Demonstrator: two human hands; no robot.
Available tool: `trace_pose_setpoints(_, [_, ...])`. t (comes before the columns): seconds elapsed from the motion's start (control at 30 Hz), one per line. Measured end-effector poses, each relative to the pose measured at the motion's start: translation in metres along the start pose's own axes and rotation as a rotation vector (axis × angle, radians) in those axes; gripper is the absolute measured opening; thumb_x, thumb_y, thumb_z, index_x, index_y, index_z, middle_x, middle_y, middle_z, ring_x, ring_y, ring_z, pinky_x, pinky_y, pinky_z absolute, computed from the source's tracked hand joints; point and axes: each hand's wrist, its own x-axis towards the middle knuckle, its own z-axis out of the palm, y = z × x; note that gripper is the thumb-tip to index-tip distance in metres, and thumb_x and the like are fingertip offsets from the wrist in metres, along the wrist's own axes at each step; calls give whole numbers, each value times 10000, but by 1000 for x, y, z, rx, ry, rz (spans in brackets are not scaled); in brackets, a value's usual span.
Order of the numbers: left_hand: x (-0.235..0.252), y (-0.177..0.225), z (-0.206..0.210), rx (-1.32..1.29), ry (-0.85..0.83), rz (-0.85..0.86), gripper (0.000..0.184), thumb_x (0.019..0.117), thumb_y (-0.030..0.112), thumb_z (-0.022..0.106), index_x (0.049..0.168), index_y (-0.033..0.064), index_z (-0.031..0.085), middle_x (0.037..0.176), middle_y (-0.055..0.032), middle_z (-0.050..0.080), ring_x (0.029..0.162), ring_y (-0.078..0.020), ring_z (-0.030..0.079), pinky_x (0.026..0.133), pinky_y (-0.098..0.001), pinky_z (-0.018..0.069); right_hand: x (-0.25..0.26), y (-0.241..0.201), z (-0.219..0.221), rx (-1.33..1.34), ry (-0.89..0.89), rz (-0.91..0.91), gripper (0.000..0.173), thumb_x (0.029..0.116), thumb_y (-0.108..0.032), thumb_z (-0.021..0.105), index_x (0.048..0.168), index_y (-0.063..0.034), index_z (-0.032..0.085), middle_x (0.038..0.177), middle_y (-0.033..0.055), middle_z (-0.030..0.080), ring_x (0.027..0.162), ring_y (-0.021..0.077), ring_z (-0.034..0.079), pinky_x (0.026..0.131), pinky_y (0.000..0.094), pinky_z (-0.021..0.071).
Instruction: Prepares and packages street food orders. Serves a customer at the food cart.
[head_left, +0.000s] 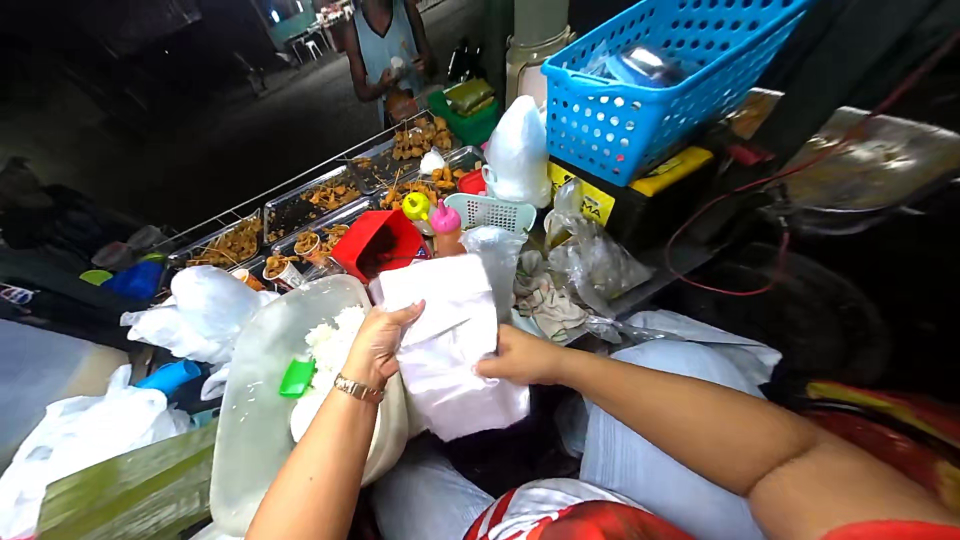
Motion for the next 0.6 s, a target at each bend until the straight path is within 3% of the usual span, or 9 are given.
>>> trace_pose_setpoints(0.07, [9, -1, 12, 55, 103, 116, 197, 982, -28, 594, 1171, -11, 538, 861, -97, 688, 725, -149, 702, 671, -304, 607, 1, 8, -24, -309, -121, 132, 282, 965, -159, 703, 1140, 56, 648, 919, 148, 694, 806, 205, 672, 812, 439, 556])
trace_pose_setpoints(0.13, [19, -5, 14, 77, 123, 234, 199, 993, -25, 581, 1188, -30, 541, 907, -103, 681, 778, -144, 698, 723, -311, 605, 11, 22, -54, -622, -165, 234, 306, 1028, -199, 627, 1140, 84, 662, 958, 245, 700, 821, 343, 696, 819, 549, 560])
trace_pose_setpoints(0.17, [25, -7, 12, 108, 115, 290, 185, 1000, -22, 570, 1184, -42, 550, 924, -103, 676, 805, -140, 692, 752, -311, 599, 17, 26, -66, -758, -121, 333, 307, 1049, -170, 571, 1151, 105, 661, 1035, 302, 684, 915, 423, 685, 872, 601, 530])
trace_pose_setpoints(0.2, [30, -11, 9, 145, 107, 338, 159, 1009, -11, 564, 1164, -50, 566, 926, -95, 674, 817, -128, 687, 771, -302, 593, 22, 28, -75, -852, -56, 453, 316, 1051, -122, 530, 1189, 139, 640, 1181, 364, 637, 1105, 509, 631, 978, 661, 468])
trace_pose_setpoints(0.27, [39, -20, 1, 198, 87, 396, 135, 1015, 4, 563, 1132, -58, 594, 928, -85, 686, 837, -108, 685, 797, -286, 586, 33, 43, -87, -929, 98, 612, 355, 1052, -108, 513, 1266, 165, 588, 1358, 369, 554, 1304, 516, 527, 1072, 663, 411])
trace_pose_setpoints(0.33, [42, -27, -5, 202, 80, 393, 147, 1014, 3, 570, 1137, -71, 600, 942, -90, 699, 852, -104, 693, 809, -283, 591, 46, 68, -96, -925, 217, 637, 482, 1055, -207, 563, 1382, 143, 505, 1410, 358, 522, 1334, 504, 511, 1084, 652, 410])
trace_pose_setpoints(0.47, [39, -27, -11, 195, 67, 408, 115, 1010, -5, 569, 1098, -62, 616, 909, -69, 704, 827, -90, 696, 796, -273, 595, 63, 79, -103, -933, 222, 638, 335, 1038, -132, 555, 1255, 117, 608, 1321, 325, 604, 1267, 482, 577, 1034, 640, 454])
trace_pose_setpoints(0.6, [35, -24, -12, 187, 54, 418, 129, 1020, -5, 550, 1115, -64, 612, 926, -71, 704, 840, -87, 696, 808, -266, 591, 57, 62, -99, -997, 131, 678, 287, 1000, -14, 557, 1231, 149, 607, 1336, 342, 584, 1279, 494, 562, 1034, 637, 454])
